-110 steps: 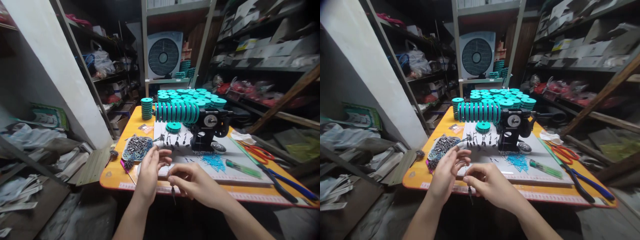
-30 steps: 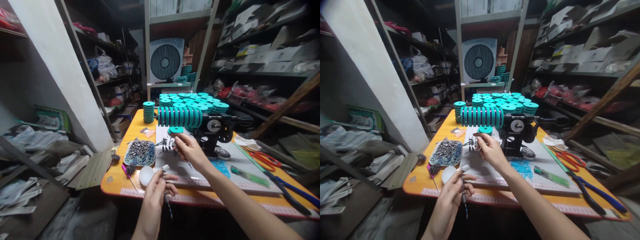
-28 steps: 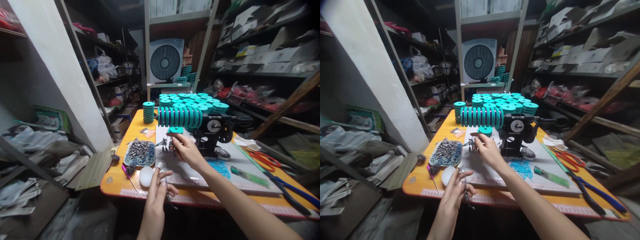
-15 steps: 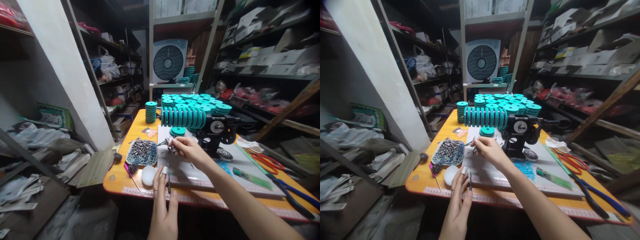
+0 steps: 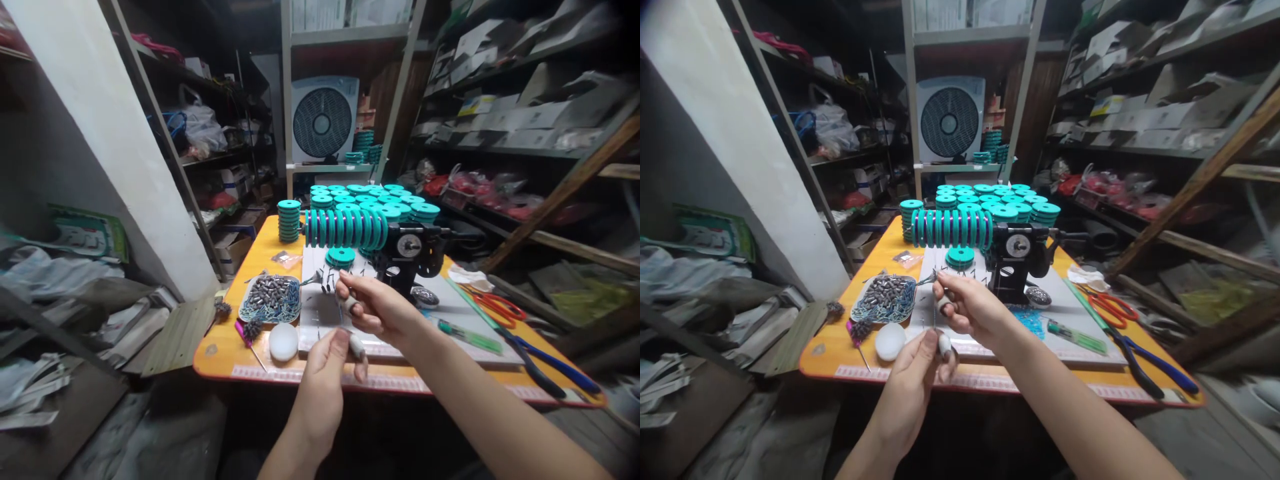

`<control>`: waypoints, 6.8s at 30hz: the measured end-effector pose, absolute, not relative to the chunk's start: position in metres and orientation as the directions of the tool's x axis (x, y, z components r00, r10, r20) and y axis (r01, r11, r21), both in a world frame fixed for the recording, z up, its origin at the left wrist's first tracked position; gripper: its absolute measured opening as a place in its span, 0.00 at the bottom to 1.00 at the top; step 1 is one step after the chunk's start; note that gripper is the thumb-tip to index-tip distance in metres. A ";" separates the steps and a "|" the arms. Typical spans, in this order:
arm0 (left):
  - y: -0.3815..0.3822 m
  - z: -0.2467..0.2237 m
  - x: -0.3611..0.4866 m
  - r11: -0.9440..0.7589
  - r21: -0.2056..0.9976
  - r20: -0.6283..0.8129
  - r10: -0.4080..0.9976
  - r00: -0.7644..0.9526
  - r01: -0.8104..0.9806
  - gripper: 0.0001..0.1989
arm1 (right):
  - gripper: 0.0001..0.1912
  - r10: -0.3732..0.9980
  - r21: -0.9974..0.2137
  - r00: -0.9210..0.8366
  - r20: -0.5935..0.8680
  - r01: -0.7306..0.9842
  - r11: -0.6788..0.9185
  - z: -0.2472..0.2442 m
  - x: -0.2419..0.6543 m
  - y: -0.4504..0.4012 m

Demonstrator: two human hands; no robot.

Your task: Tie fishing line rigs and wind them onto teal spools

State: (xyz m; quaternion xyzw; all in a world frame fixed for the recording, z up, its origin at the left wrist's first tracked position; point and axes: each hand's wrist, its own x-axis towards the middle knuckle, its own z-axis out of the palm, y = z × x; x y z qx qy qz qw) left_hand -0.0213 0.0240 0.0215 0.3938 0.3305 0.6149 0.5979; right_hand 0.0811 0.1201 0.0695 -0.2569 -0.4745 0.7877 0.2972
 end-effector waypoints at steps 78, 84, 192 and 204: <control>0.022 0.013 -0.035 0.055 0.817 -0.017 0.997 0.072 -0.574 0.13 | 0.22 0.759 -0.783 -0.632 -0.156 -0.389 -0.485 0.065 0.055 0.136; 0.002 0.000 -0.033 0.140 0.770 -0.103 0.990 0.095 -0.623 0.13 | 0.21 0.738 -0.796 -0.658 -0.150 -0.363 -0.485 0.060 0.060 0.141; -0.006 -0.001 -0.039 0.197 0.591 -0.161 0.979 0.125 -0.782 0.13 | 0.13 0.519 -0.991 -0.855 0.019 -0.084 -0.102 0.022 0.088 0.084; 0.001 0.000 -0.041 0.091 0.771 -0.064 0.996 0.065 -0.630 0.09 | 0.11 0.603 -0.962 -0.790 0.111 0.067 0.266 0.041 0.098 0.079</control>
